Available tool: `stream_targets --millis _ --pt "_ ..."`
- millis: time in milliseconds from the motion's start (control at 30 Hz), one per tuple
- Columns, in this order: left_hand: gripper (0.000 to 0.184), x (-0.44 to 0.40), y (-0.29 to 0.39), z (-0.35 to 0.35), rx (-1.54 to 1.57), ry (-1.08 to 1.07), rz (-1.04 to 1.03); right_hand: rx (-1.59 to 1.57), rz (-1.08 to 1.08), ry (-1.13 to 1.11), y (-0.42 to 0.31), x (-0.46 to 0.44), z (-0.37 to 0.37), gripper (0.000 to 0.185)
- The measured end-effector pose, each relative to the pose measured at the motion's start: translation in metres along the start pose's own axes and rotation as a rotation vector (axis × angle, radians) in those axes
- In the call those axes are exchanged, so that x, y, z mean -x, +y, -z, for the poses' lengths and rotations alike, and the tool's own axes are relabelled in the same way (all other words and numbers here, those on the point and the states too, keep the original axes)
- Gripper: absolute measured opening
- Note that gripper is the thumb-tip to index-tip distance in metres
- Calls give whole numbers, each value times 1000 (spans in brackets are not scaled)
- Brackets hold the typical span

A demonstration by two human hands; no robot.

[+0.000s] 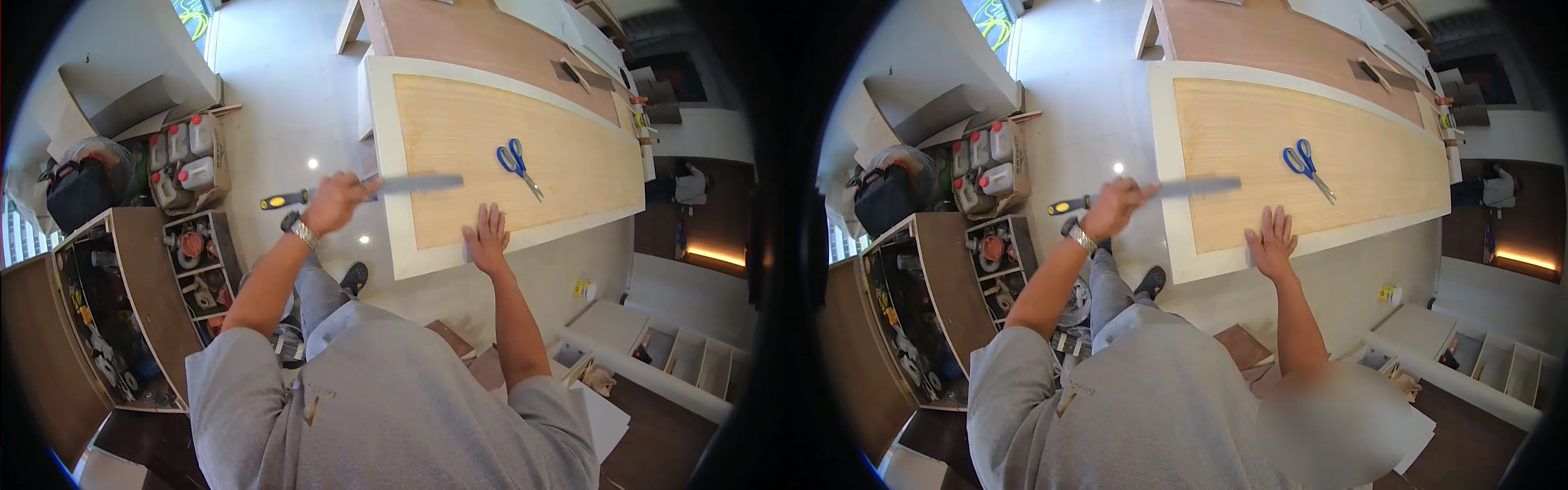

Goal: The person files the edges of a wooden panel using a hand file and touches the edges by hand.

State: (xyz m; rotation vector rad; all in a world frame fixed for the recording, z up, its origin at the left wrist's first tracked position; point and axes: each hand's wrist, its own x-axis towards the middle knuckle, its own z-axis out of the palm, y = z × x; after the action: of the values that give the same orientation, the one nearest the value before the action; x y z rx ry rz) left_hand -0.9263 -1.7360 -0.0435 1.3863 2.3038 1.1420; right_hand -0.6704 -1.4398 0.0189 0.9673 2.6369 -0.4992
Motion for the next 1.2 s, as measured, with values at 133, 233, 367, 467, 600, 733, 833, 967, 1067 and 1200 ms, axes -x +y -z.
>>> stream_targets --millis 133,233,367,467,600,733,833,967,1067,1200 --pt "48 54 33 -15 69 -61 3 24 -3 8 2 -3 -4 84" --pt "46 64 15 -20 100 40 117 31 -10 9 4 -1 -6 83" --pt "45 62 31 -28 89 106 90 32 -19 -7 -1 -3 -1 82" --pt "45 75 63 -36 69 26 8 38 32 10 8 -6 0 76" --pt "49 125 87 -39 164 -60 92 -53 374 222 46 -10 -15 64" --pt "55 203 77 -52 416 273 292 105 705 61 -47 56 -14 60" --pt "53 251 64 -44 407 426 478 309 950 -27 -97 74 -15 61" --pt "53 309 41 -37 282 520 603 559 1134 -83 -115 51 0 58" --pt "53 335 46 -26 243 521 701 670 1220 -87 -113 50 10 55" --pt "53 349 66 -28 257 549 779 719 1247 -102 -113 53 17 54"
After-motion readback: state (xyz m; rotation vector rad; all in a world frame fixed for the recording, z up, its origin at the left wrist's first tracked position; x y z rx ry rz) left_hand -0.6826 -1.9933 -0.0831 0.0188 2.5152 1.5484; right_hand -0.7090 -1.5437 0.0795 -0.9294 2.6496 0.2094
